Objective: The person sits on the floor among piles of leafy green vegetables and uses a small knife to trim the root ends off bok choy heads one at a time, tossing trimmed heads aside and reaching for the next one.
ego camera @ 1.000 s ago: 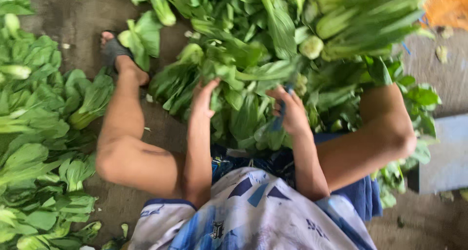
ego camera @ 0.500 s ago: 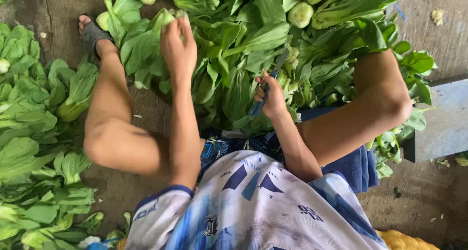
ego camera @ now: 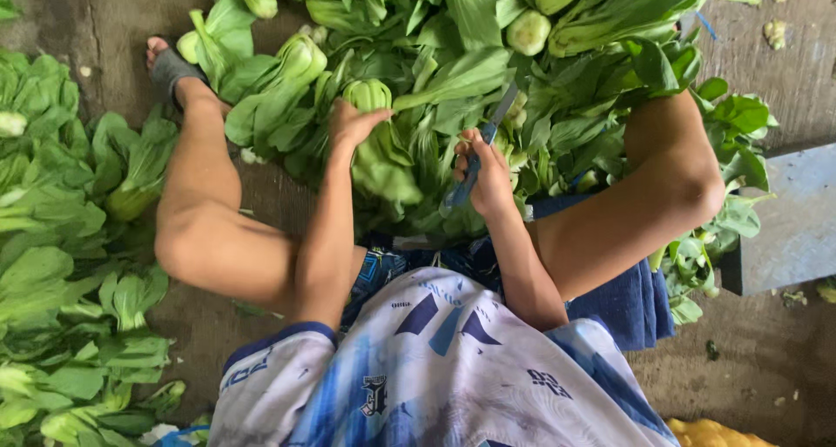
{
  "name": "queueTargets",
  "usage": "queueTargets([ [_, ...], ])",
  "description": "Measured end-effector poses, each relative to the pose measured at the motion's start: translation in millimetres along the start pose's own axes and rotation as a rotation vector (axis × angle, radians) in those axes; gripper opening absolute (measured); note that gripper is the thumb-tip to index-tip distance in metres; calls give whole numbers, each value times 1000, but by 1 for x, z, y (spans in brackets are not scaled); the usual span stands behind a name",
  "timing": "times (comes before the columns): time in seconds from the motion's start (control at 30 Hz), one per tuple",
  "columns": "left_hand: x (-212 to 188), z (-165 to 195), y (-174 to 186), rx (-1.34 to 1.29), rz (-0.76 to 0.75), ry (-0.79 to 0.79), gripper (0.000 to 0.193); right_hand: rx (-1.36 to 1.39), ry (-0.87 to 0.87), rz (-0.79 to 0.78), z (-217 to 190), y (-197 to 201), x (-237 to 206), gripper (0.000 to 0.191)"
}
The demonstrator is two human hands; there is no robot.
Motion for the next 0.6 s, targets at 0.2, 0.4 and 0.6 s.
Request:
queueTargets([
  [0.2, -67, 42, 41, -324, 180, -522, 103, -54, 91, -44, -27, -34, -13, 19],
  [0.4, -157, 116, 24, -248, -48, -907, 115, -379, 458, -195, -64, -53, -37, 69],
  [0.6, -177, 132, -8, -332, -444, -933, 136, -262, 484, -65, -71, -29, -43, 88],
])
Point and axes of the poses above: each hand's wrist, its own x-axis towards the middle knuckle, its own y-axis out of the back of the hand, z = x × y, the point moved 7 cm from there along x, towards the middle knuckle, and after that the axes turned 6 degrees about z, right-handed, at the moved point
